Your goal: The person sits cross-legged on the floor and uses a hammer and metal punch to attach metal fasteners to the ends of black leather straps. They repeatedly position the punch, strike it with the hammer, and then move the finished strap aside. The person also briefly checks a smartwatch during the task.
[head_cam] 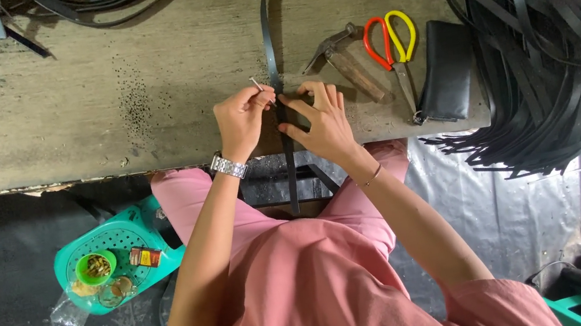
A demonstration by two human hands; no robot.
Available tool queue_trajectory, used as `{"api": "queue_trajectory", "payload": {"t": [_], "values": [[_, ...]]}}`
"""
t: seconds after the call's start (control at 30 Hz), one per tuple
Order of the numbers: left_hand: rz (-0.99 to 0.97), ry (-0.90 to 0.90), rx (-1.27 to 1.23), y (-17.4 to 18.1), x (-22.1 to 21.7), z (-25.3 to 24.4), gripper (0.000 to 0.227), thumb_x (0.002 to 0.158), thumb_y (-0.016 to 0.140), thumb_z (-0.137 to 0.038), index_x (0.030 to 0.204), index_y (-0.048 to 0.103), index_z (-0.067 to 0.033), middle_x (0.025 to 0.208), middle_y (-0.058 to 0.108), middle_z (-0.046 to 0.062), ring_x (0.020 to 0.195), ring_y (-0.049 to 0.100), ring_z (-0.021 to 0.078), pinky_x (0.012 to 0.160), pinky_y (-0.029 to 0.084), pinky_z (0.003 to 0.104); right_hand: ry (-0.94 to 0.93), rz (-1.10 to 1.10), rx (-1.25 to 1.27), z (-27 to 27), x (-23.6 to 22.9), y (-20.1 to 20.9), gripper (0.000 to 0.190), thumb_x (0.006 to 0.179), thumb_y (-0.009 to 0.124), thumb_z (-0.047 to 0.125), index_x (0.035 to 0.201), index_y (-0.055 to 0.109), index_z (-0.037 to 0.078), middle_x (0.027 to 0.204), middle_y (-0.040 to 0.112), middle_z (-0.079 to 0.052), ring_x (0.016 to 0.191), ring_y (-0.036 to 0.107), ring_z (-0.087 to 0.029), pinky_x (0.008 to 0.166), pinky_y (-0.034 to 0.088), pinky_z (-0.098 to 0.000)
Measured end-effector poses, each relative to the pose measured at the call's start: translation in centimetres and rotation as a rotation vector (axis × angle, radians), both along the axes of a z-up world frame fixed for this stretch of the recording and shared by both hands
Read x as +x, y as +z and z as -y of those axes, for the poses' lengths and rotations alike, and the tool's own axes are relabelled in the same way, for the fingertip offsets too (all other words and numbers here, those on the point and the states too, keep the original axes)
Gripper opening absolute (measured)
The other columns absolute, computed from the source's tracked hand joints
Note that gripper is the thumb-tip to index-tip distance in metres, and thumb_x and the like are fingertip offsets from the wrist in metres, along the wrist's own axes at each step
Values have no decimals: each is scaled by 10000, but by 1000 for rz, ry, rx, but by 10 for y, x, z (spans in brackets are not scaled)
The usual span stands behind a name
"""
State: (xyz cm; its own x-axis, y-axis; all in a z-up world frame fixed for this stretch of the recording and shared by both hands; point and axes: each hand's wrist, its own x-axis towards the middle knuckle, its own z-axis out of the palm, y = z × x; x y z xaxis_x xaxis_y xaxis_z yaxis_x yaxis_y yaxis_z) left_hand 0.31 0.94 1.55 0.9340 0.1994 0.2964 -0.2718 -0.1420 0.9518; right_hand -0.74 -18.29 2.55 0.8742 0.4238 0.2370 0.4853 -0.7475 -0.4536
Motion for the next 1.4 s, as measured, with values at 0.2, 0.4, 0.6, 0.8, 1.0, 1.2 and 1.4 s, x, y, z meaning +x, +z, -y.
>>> {"api": "queue_trajectory", "payload": {"t": [0.2,0.4,0.6,0.8,1.0,1.2,1.4], "values": [[24,15,96,4,1,6,41,920,797,-115,885,815,-126,747,780,41,665,752,154,631,594,273,-8,21,10,2,3,-6,490,899,719,590,1243,726,242,1173,425,-13,1120,444,-280,869,361,-393],[33,28,167,1,0,8,56,912,811,-131,857,805,-132,772,782,37,725,764,224,649,590,309,-17,25,15,2,3,-7,490,870,748,577,1230,730,245,1184,443,-14,1128,453,-288,874,370,-402],[100,28,208,4,0,9,78,901,809,-84,833,786,-114,791,787,40,758,761,265,663,590,322,-18,43,4,0,3,-3,466,877,753,552,1215,732,231,1177,435,-10,1108,447,-278,862,367,-384],[209,65,266,-4,1,14,150,873,817,-1,782,750,-99,775,783,26,735,759,257,675,594,309,-20,34,14,0,1,0,461,888,748,548,1227,725,236,1183,432,-10,1113,440,-274,865,362,-384],[309,24,396,-26,5,10,153,876,815,-5,806,735,-115,796,772,7,743,746,235,724,591,290,-37,39,36,-3,0,1,437,867,780,492,1160,739,170,1174,454,-10,1108,456,-263,865,374,-388],[357,-30,401,-9,-1,15,173,881,746,85,809,712,-69,808,762,35,775,744,254,737,595,318,-454,206,-288,39,21,38,500,920,755,311,1306,664,6,1262,532,-162,1209,450,-334,987,393,-475],[345,-121,352,-21,1,11,144,923,706,69,828,719,-38,796,759,66,767,734,288,711,591,336,-379,446,-575,69,30,3,356,911,754,330,1094,633,50,851,581,-87,794,650,-283,718,532,-430]]}}
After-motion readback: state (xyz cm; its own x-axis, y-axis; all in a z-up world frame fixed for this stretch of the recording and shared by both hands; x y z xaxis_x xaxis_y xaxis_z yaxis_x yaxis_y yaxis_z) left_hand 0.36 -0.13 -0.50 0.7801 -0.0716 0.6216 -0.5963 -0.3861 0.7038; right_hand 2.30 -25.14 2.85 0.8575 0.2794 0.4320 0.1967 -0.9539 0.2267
